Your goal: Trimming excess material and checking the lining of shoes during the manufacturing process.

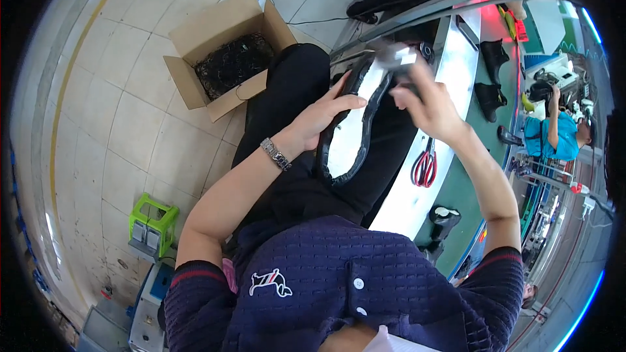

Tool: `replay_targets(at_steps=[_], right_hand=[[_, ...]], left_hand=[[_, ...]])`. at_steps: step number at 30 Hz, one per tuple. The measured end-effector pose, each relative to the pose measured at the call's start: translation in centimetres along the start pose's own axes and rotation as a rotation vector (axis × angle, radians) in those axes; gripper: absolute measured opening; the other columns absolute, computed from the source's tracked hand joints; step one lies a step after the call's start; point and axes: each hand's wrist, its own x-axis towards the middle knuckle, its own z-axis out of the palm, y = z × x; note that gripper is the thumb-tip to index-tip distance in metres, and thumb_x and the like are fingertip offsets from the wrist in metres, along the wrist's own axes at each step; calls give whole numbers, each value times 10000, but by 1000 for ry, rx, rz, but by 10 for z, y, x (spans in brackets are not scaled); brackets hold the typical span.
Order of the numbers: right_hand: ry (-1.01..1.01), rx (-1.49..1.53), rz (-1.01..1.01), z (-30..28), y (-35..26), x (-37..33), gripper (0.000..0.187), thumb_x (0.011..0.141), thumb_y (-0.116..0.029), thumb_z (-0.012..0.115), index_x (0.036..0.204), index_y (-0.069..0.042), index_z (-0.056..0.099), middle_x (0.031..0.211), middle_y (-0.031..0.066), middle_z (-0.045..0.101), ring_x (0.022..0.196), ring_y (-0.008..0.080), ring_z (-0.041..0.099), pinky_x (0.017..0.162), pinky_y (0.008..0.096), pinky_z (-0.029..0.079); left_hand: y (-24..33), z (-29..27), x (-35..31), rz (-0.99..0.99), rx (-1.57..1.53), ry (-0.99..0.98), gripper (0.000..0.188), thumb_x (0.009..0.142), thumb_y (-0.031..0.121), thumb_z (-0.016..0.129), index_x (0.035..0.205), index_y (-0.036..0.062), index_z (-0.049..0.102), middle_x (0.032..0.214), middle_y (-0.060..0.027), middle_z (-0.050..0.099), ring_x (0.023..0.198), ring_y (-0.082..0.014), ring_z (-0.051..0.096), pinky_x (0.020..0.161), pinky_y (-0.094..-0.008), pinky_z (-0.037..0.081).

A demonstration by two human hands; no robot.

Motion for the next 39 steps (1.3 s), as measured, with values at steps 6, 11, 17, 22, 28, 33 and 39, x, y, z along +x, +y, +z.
replay_targets(at_steps=[6,11,17,22,28,33,39], right_hand=[[-264,-151,102,-8,-23,11,515,932,-214,595,1406,-166,399,760,235,643,680,395,651,624,475,519],[-403,-162,256,8,-25,4,577,933,-189,590,1454,-151,344,726,205,643,603,353,643,608,448,520],[-91,176,154,18,-24,-18,599,931,-206,600,1460,-160,322,738,208,646,575,371,616,574,464,491],[-496,-338,208,-4,-45,-11,593,940,-263,582,1470,-254,317,555,98,568,467,263,590,461,395,466],[-423,-481,-39,3,-61,-41,704,821,-89,633,1436,-342,404,659,60,595,522,208,596,464,332,483],[-390,-519,-60,17,-56,-42,700,822,-97,643,1411,-408,428,618,12,497,463,155,490,421,309,448],[-442,-293,52,17,-48,-47,602,861,-228,675,1402,-381,457,558,-1,487,433,141,500,401,304,415]], left_hand=[[4,-2,-11,-23,-42,-2,862,855,185,689,1540,159,166,1190,-73,544,985,-125,572,820,-287,500],[5,-11,-8,-82,41,-55,987,800,142,742,1546,146,97,1235,-82,507,1040,-152,551,875,-310,480],[11,-7,-14,-122,74,-83,1097,760,101,780,1551,133,21,1281,-98,481,1138,-179,519,947,-324,445],[-19,-15,-29,65,-105,10,881,929,455,602,1554,207,33,1513,-124,309,1301,-186,423,1034,-333,405],[-44,1,-35,102,-280,-19,637,1013,507,343,1547,262,97,1546,-65,269,1364,-198,368,1092,-375,362],[-45,3,-41,119,-357,-29,666,1002,489,406,1547,268,94,1549,-71,251,1378,-211,344,1107,-382,333],[-45,9,-41,167,-106,130,740,954,293,558,1550,200,129,1536,-82,254,1373,-210,325,1116,-371,292]])
